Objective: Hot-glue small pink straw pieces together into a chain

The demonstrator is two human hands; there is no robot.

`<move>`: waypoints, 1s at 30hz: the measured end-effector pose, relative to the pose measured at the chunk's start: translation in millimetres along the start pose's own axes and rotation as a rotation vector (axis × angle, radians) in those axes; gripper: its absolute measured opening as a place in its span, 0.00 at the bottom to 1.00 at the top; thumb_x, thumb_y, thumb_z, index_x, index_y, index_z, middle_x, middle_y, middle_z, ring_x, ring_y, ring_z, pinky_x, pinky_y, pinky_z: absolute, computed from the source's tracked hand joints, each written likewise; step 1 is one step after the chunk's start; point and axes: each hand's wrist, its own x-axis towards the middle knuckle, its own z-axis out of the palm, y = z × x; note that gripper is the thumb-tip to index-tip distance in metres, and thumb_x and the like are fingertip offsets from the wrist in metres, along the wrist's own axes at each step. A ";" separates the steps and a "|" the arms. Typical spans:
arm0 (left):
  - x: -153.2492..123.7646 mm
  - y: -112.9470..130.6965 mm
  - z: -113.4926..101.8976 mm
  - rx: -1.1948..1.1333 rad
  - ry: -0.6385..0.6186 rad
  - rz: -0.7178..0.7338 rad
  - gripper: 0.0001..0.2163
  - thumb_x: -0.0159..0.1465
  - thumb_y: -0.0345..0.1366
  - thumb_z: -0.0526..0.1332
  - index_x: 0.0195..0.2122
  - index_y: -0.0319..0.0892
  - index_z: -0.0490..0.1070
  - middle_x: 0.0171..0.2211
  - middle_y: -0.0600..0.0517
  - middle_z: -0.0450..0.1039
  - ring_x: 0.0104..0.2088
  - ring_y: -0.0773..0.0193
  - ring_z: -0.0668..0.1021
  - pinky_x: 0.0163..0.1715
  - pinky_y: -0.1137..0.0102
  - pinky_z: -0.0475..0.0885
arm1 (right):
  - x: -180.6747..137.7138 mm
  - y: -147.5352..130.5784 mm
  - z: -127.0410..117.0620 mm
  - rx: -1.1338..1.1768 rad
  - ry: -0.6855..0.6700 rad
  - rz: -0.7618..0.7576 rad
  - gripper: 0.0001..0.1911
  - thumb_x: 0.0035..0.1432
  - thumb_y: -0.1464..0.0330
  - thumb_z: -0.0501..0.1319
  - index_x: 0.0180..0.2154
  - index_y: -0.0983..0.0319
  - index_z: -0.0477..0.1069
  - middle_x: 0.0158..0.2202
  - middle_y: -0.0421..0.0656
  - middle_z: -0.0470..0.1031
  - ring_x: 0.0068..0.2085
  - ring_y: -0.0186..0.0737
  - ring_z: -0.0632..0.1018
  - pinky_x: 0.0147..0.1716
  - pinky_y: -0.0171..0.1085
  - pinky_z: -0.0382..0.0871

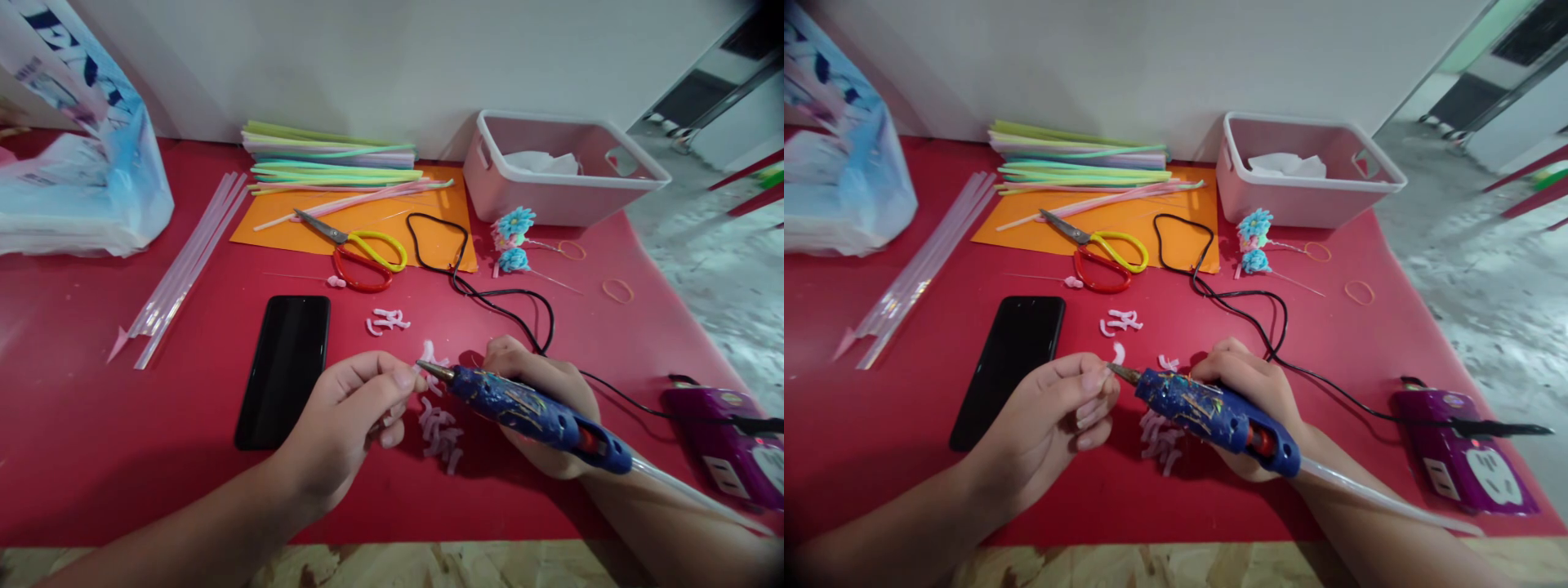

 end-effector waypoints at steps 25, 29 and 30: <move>1.7 -6.4 -6.0 0.339 0.124 0.167 0.12 0.62 0.37 0.66 0.24 0.41 0.66 0.19 0.60 0.59 0.19 0.75 0.61 0.20 0.76 0.55 | -1.3 0.1 -3.8 -0.093 0.040 0.046 0.13 0.50 0.76 0.62 0.38 0.56 0.67 0.31 0.41 0.72 0.31 0.40 0.72 0.29 0.39 0.66; 1.1 -6.0 -5.7 0.408 0.133 0.237 0.11 0.62 0.37 0.65 0.25 0.40 0.67 0.21 0.60 0.61 0.20 0.76 0.62 0.20 0.76 0.55 | 0.4 -1.3 -4.9 -0.119 -0.050 0.051 0.11 0.50 0.75 0.61 0.36 0.56 0.67 0.30 0.41 0.73 0.32 0.41 0.74 0.27 0.38 0.66; 0.9 -6.0 -6.0 0.422 0.131 0.249 0.11 0.62 0.37 0.65 0.25 0.40 0.68 0.22 0.59 0.62 0.20 0.75 0.62 0.20 0.75 0.55 | 1.2 -1.6 -4.9 -0.119 -0.071 0.047 0.11 0.50 0.74 0.61 0.36 0.56 0.66 0.31 0.42 0.73 0.32 0.41 0.74 0.26 0.38 0.66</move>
